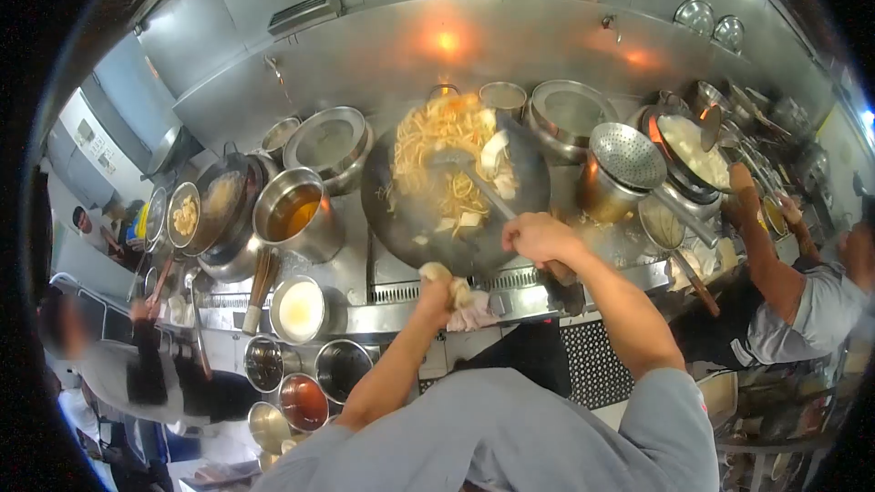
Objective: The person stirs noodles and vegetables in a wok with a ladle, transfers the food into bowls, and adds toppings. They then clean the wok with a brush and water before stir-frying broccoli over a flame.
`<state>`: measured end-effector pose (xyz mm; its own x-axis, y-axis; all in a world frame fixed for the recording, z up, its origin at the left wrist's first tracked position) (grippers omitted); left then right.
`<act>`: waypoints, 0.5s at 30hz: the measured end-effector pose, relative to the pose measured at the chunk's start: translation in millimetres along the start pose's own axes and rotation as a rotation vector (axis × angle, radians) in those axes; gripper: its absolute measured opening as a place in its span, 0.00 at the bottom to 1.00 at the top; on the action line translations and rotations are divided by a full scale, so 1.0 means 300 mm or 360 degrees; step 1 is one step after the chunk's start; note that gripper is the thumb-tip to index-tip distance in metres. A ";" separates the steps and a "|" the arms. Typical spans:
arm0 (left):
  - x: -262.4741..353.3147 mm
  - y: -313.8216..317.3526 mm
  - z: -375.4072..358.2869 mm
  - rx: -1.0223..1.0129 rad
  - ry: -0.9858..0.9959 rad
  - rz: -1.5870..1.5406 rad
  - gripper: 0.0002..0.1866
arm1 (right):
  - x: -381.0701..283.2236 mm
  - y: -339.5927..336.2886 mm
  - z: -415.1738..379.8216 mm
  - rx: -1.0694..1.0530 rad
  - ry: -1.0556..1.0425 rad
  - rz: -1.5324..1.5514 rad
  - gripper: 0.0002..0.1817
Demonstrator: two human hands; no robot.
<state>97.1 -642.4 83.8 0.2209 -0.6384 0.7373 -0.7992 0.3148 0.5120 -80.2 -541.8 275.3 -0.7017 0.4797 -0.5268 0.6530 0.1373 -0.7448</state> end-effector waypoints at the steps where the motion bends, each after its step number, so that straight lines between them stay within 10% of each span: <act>1: 0.004 -0.003 -0.044 -0.0058 0.0012 -0.0042 0.18 | -0.014 -0.010 -0.037 0.0035 -0.0013 0.0014 0.14; 15: 0.159 0.065 0.207 -0.0128 -0.0222 -0.0121 0.11 | 0.138 -0.016 -0.120 -0.0252 -0.0015 -0.0117 0.16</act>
<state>57.4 -710.4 101.6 0.1949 -0.7519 0.6298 -0.7348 0.3134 0.6016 -102.1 -491.3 271.8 -0.7513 0.4553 -0.4777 0.6360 0.3066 -0.7081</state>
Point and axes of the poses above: each hand's wrist, its own z-axis towards the middle knuckle, its own y-axis out of the palm, x = y × z, the point moved 1 cm from there along z, towards the middle knuckle
